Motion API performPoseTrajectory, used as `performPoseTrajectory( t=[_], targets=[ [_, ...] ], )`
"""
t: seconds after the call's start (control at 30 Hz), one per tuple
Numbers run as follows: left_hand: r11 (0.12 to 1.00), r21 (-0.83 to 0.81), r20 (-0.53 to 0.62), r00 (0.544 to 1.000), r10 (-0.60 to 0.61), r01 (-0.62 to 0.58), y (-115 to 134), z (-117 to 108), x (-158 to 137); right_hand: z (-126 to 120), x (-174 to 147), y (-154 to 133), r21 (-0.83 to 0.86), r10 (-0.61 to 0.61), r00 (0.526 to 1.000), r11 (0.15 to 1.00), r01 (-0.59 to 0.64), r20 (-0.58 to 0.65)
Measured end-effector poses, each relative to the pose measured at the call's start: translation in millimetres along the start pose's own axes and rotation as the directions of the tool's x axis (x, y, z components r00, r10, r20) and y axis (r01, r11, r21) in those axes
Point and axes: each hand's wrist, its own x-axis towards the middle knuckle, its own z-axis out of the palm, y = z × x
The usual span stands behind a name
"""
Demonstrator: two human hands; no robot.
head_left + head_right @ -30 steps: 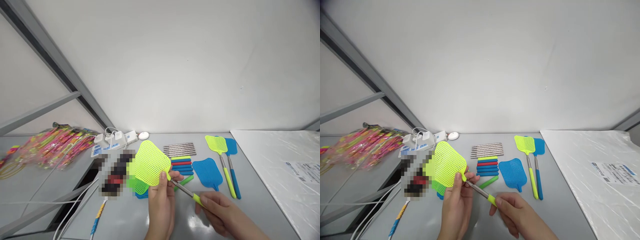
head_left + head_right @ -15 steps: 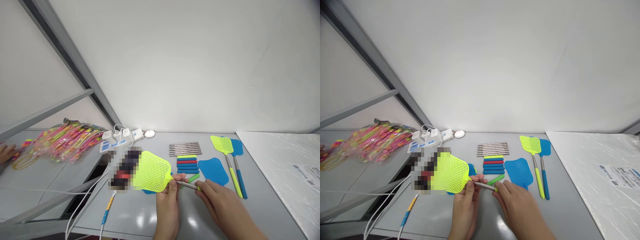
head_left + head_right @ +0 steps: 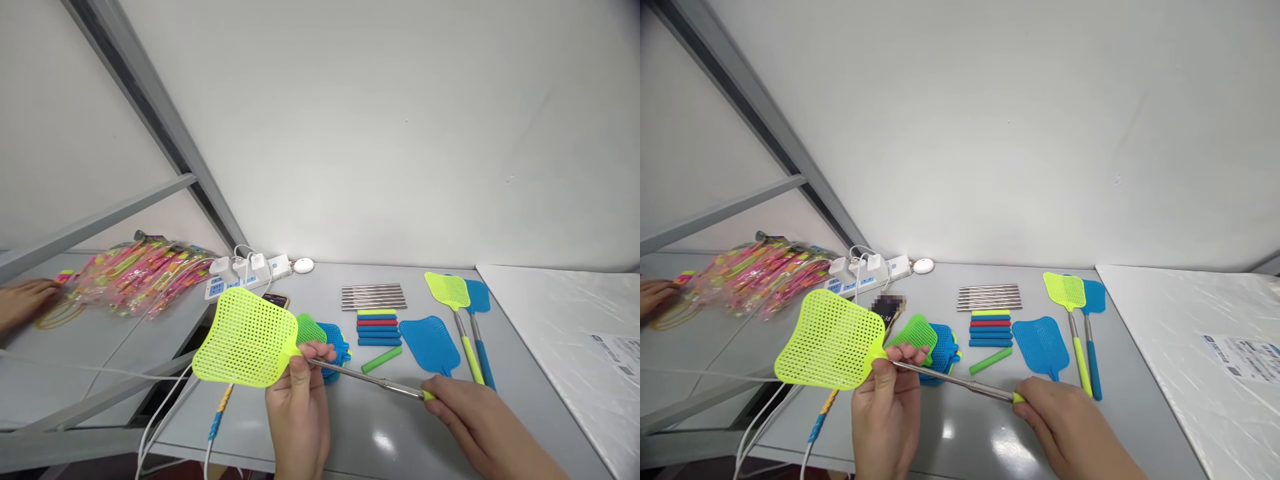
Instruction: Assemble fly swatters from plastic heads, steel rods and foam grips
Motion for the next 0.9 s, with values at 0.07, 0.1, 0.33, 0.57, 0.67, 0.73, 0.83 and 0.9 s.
performPoseTrajectory(
  t=[0.07,0.1,0.33,0.57,0.67,0.73,0.83,0.9],
  targets=[
    [1.0,-0.019,0.008,1.0,-0.018,0.018,-4.2,5.6,-3.9,-1.3,2.5,-1.8,-0.078,-0.019,0.999,0.997,0.016,-0.038],
    [0.999,-0.016,0.025,0.999,-0.045,0.046,-8.3,9.3,-7.8,-1.1,5.4,-4.3,-0.123,-0.033,0.997,0.992,0.024,-0.065],
    [0.962,0.164,0.237,0.938,-0.253,0.218,-32.8,23.7,-43.7,4.4,25.2,-31.5,-0.218,-0.146,0.978,0.97,0.111,-0.149],
    [1.0,-0.024,-0.008,1.0,-0.012,0.012,9.9,5.4,-14.8,2.8,5.1,-14.8,-0.301,-0.158,0.98,0.947,0.114,-0.125],
    [0.997,-0.066,-0.038,0.998,0.044,-0.046,25.7,3.5,1.0,0.1,-9.1,-2.4,-0.296,-0.138,0.984,0.95,0.099,-0.113],
    [0.996,-0.067,-0.043,0.997,0.062,-0.065,25.4,4.9,5.4,-2.3,-16.6,4.2,-0.315,-0.13,0.983,0.945,0.083,-0.13],
    [0.999,-0.019,-0.028,0.999,0.04,-0.04,9.8,11.8,-0.3,-5.7,-20.7,10.8,-0.352,-0.126,0.974,0.934,0.053,-0.189],
    [0.997,0.062,0.059,0.997,-0.05,0.046,-6.1,19.7,-11.8,-6.3,-18.1,11.9,-0.373,-0.125,0.966,0.927,0.034,-0.225]
  ],
)
